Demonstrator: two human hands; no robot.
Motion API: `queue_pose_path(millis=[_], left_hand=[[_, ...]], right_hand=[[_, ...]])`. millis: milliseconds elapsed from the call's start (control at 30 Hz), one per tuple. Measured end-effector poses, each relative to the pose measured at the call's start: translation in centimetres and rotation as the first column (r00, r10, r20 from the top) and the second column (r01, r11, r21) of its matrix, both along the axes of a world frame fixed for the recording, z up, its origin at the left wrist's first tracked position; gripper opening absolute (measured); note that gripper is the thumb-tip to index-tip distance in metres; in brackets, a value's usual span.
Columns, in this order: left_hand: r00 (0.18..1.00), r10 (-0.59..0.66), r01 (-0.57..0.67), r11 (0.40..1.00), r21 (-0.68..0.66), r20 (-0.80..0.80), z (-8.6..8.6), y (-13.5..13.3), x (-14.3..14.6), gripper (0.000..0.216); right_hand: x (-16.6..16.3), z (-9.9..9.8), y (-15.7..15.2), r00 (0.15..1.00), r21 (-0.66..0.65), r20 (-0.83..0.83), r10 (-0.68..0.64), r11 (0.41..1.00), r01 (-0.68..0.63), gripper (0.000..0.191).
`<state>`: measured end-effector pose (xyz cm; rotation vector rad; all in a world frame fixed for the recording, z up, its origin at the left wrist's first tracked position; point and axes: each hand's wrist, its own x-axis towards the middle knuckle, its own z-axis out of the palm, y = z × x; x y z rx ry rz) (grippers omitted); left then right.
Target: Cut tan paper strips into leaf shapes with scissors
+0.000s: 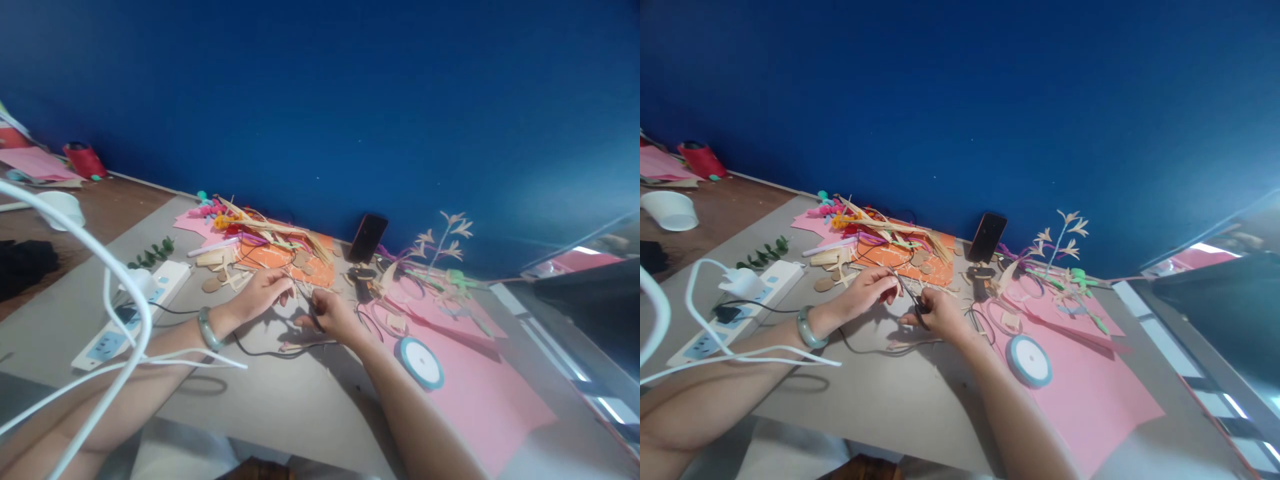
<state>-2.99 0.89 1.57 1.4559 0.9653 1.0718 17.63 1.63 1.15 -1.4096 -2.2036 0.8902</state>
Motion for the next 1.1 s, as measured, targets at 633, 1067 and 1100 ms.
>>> queue_pose_path(millis=[633, 1067, 1100], left_hand=[[1.000, -0.005, 0.005, 1.000, 0.012, -0.012, 0.1, -0.1, 0.0, 0.025], [0.998, -0.032, 0.035, 0.998, 0.053, -0.053, -0.1, -0.5, 0.3, 0.022], [0.998, -0.033, 0.036, 0.998, 0.058, -0.058, -0.1, -0.5, 0.3, 0.022]], right_hand=[[0.1, -0.7, 0.3, 0.999, -0.024, -0.034, -0.001, 1.000, 0.000, 0.049], [-1.5, 1.0, -0.6, 0.837, -0.244, -0.500, -0.223, 0.963, 0.111, 0.033], [-1.6, 1.0, -0.7, 0.829, -0.247, -0.503, -0.246, 0.960, 0.134, 0.034]])
